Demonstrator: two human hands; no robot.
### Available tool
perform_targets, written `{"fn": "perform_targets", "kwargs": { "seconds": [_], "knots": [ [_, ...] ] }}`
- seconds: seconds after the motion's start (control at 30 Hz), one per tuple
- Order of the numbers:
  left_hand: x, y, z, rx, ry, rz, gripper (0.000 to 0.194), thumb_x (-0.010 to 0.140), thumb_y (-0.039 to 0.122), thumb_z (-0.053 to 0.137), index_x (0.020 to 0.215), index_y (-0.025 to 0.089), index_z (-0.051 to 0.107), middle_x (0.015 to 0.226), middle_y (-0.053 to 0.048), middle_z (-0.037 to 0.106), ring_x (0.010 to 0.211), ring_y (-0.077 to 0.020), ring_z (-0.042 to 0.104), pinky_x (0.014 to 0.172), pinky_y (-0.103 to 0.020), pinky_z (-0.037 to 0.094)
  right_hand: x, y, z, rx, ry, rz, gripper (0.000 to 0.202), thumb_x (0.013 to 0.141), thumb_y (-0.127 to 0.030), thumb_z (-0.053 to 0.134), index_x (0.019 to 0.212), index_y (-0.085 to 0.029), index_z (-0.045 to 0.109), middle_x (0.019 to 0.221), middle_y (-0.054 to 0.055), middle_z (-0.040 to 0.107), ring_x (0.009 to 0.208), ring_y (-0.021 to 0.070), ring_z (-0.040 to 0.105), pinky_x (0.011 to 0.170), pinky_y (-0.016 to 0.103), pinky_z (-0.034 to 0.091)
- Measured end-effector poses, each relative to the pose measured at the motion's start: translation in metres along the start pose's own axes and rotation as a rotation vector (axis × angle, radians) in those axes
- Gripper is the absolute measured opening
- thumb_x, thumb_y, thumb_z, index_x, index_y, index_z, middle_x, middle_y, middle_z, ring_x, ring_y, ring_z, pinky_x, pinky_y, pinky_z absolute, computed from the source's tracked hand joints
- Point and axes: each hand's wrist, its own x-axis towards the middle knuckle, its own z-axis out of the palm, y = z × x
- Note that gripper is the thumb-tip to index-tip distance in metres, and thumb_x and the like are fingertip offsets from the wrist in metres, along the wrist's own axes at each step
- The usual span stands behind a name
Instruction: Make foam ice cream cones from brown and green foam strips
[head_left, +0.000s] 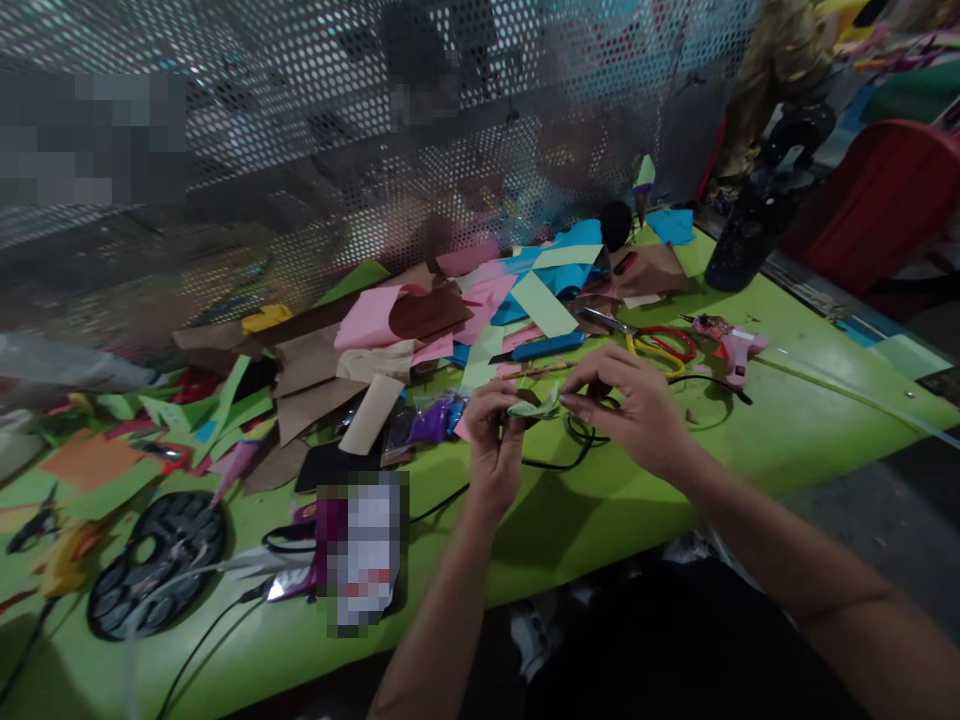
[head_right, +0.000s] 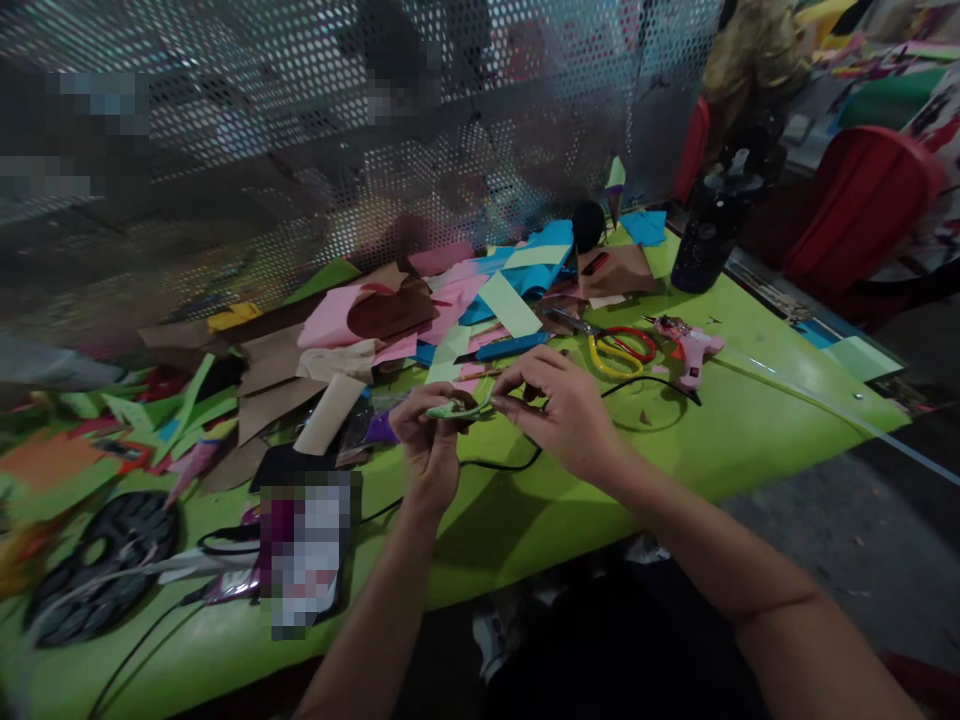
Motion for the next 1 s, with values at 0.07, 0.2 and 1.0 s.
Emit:
{"fn": "perform_targets", "kwargs": {
  "seconds": [0.07, 0.2, 1.0],
  "knots": [
    [-0.001, 0.000, -0.002, 0.055, -0.022, 0.038, 0.020, 0.099, 0.025, 0.059, 0.118, 0.031, 0.055, 0.115, -0.003, 0.057, 0.094, -0.0128, 0.062, 0.079, -0.028, 0.056, -0.002, 0.001, 0.002, 0.012, 0.002, 0.022, 0.007, 0.091, -0.013, 0.071, 0.090, -0.020, 0.070, 0.088, 0.003, 0.069, 0.085, 0.0169, 0.064, 0.075, 0.029, 0.051],
    [-0.002, 0.001, -0.004, 0.116, -0.035, 0.094, 0.025, 0.098, 0.022, 0.060, 0.120, 0.032, 0.054, 0.116, -0.004, 0.056, 0.101, -0.0151, 0.062, 0.083, -0.031, 0.055, -0.004, 0.002, 0.004, 0.040, 0.011, 0.072, 0.006, 0.091, -0.016, 0.072, 0.089, -0.021, 0.071, 0.086, 0.002, 0.070, 0.085, 0.0171, 0.063, 0.077, 0.030, 0.049],
    [0.002, 0.008, 0.003, 0.006, 0.123, -0.030, 0.011, 0.100, 0.030, 0.059, 0.109, 0.028, 0.054, 0.108, -0.001, 0.061, 0.081, -0.0095, 0.061, 0.063, -0.020, 0.051, -0.009, 0.005, 0.012, 0.097, 0.018, 0.099, 0.011, 0.092, -0.013, 0.067, 0.095, -0.022, 0.071, 0.093, 0.004, 0.069, 0.085, 0.0169, 0.062, 0.067, 0.028, 0.049]
  ]
}}
